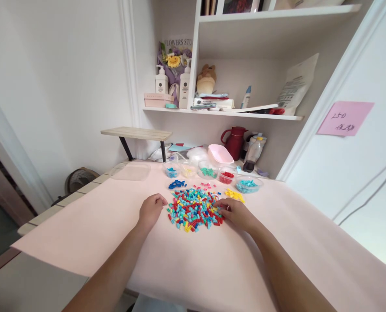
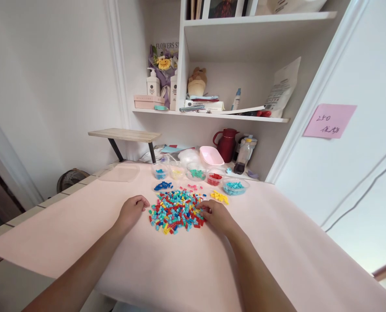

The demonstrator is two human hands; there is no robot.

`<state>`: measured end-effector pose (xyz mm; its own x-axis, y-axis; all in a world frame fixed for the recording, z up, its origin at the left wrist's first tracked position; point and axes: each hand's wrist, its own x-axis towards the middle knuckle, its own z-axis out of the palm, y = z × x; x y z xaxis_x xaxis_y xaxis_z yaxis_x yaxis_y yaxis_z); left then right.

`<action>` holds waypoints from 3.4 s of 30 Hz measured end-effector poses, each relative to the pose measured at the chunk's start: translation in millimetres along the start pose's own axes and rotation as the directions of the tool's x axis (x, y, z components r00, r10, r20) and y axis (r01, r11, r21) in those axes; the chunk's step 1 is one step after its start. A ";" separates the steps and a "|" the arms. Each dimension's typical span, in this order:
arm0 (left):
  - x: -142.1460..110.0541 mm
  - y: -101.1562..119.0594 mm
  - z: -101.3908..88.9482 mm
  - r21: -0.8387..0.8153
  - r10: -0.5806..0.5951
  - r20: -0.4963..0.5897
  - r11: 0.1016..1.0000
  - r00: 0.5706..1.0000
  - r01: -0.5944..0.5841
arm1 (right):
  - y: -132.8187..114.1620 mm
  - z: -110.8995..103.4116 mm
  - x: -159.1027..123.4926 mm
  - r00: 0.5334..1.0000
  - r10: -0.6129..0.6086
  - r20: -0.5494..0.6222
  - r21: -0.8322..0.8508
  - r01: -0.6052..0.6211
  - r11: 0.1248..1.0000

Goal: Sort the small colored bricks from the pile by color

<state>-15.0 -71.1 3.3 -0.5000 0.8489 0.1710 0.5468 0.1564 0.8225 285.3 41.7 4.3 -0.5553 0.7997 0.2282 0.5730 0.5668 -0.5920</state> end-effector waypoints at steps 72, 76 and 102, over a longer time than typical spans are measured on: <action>-6.7 4.0 -2.1 0.102 -0.008 0.055 0.995 0.998 0.003 | -62.0 -20.9 139.2 0.828 -0.007 -0.560 0.133 0.098 0.986; -7.4 4.6 -3.6 0.108 -0.014 0.041 0.994 0.999 0.010 | -40.7 -21.4 150.3 0.918 0.046 -0.395 0.235 0.053 0.970; 0.5 -0.8 -1.6 0.054 0.014 0.070 0.998 0.997 -0.017 | -30.7 -11.4 -11.1 0.942 0.141 -0.305 0.157 -0.096 0.983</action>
<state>-16.7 -71.6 3.6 -0.4441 0.8844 0.1436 0.5912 0.1688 0.7886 280.7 17.7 28.8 -0.2581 0.8934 0.3678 0.5218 0.4493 -0.7252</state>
